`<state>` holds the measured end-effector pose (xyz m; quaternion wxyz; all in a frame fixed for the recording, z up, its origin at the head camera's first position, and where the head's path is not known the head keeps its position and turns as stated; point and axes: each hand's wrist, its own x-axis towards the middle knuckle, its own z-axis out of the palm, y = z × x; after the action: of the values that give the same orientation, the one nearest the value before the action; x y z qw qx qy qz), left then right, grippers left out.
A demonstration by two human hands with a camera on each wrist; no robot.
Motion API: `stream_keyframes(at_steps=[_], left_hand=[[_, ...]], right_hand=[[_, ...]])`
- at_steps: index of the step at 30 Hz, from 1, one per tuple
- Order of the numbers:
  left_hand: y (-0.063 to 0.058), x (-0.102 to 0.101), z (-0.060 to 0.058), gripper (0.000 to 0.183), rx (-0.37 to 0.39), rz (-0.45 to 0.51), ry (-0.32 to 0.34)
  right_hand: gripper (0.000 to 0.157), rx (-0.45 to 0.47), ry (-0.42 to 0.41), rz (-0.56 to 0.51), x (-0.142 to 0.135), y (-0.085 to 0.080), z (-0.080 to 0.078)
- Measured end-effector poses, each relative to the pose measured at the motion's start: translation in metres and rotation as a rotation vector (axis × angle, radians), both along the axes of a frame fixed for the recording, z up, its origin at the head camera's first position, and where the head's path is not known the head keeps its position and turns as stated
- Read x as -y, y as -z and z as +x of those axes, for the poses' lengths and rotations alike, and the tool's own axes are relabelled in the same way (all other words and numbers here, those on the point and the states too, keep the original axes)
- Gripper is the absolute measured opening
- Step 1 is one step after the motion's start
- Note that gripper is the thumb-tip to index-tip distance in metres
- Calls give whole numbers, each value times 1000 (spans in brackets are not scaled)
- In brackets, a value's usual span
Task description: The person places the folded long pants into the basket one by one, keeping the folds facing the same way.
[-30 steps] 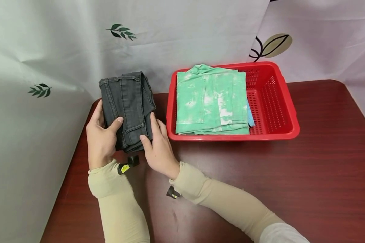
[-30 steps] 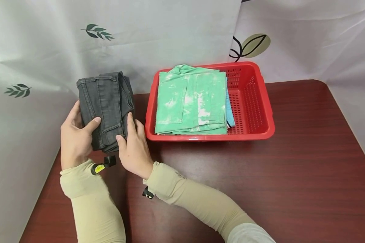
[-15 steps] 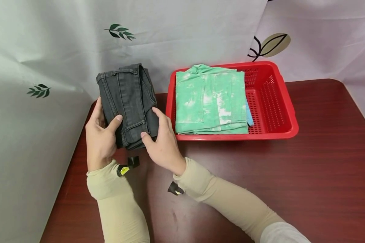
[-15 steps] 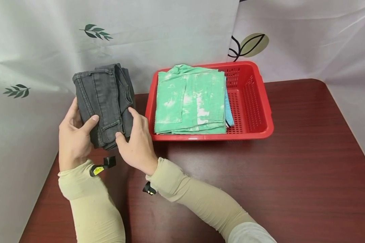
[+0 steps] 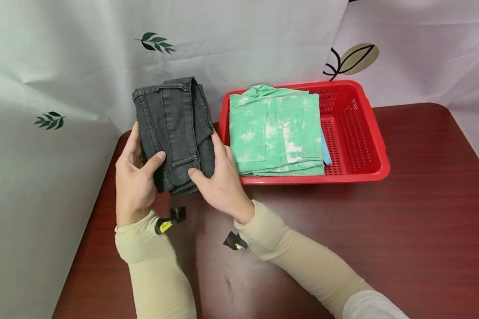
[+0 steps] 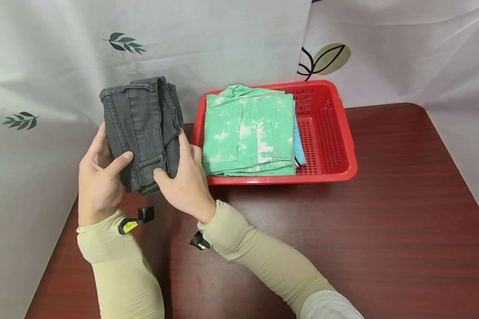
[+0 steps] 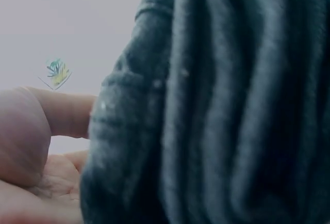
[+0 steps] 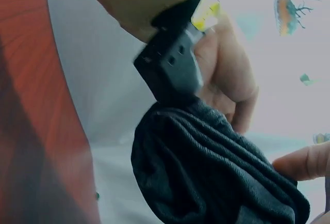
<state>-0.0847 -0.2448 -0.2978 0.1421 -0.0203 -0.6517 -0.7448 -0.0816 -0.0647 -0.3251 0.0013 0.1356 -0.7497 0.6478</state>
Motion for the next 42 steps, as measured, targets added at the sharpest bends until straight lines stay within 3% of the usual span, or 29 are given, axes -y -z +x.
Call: stream_keyframes(at_steps=[11,24,33,42], left_hand=[[-1,-10,-1,79,-89,48,62],[1,-21,-3,83,-89,18,90],[6,-29,-9,84,-108,-85,80],[9,-37,-12,94,-123,-59,128]], right_hand=[[85,-2,-36,44,-20,-14,-6],[80,66,-56,26,-40,-18,-17],[81,122,-45,30,-53,-21,-24],[74,141,-39,51,-64,-23,-29]])
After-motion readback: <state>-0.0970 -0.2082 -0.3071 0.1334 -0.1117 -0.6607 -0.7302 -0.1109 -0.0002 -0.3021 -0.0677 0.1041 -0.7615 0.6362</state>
